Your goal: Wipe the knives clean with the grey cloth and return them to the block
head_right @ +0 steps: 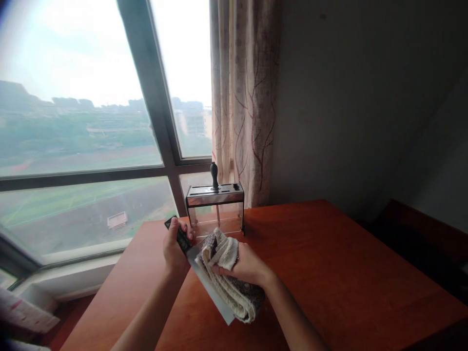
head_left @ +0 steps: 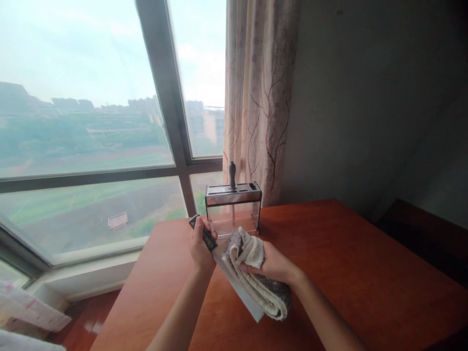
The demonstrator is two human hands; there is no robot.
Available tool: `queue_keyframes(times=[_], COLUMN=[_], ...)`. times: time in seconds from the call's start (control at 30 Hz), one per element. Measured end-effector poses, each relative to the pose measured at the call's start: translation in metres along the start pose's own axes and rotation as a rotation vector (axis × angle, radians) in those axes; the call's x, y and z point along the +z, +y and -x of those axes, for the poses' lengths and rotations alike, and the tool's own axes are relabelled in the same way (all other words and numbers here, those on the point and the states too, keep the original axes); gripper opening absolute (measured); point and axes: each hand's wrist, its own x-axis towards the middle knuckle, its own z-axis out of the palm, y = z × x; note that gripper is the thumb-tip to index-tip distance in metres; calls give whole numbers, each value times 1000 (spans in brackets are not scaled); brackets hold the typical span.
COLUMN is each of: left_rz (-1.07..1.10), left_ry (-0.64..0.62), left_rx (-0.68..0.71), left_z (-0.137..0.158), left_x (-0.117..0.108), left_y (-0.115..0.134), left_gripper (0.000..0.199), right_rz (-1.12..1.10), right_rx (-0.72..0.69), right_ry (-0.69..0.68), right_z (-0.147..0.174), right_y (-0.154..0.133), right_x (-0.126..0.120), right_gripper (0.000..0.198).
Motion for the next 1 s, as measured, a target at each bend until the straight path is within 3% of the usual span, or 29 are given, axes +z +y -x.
queue_keyframes(times=[0.2, 0.43, 0.53, 0.67, 0.8, 1.0], left_rz=[8, -104, -91, -45, 2, 14], left_ry=[-125, -79, -100, -29, 42, 40], left_rx=[4, 55, 55, 112, 157, 123], left_z=[6, 2, -6, -18, -30, -29], left_x=[15, 14, 10, 1, -11, -11], left_y=[-8, -8, 0, 15, 25, 24], left_gripper=[38, 37, 36, 33, 33, 32], right_rz=[-51, 52, 46, 30, 25, 56], right_rx=[-79, -95, -114, -95, -67, -10], right_ry=[37, 182, 240, 306, 263, 27], right_z=[-17, -24, -19, -5, 9, 18], right_y=[-15, -17, -9, 5, 13, 7], right_x=[-2, 8, 15, 23, 27, 16], right_gripper=[46, 45, 40, 37, 34, 39])
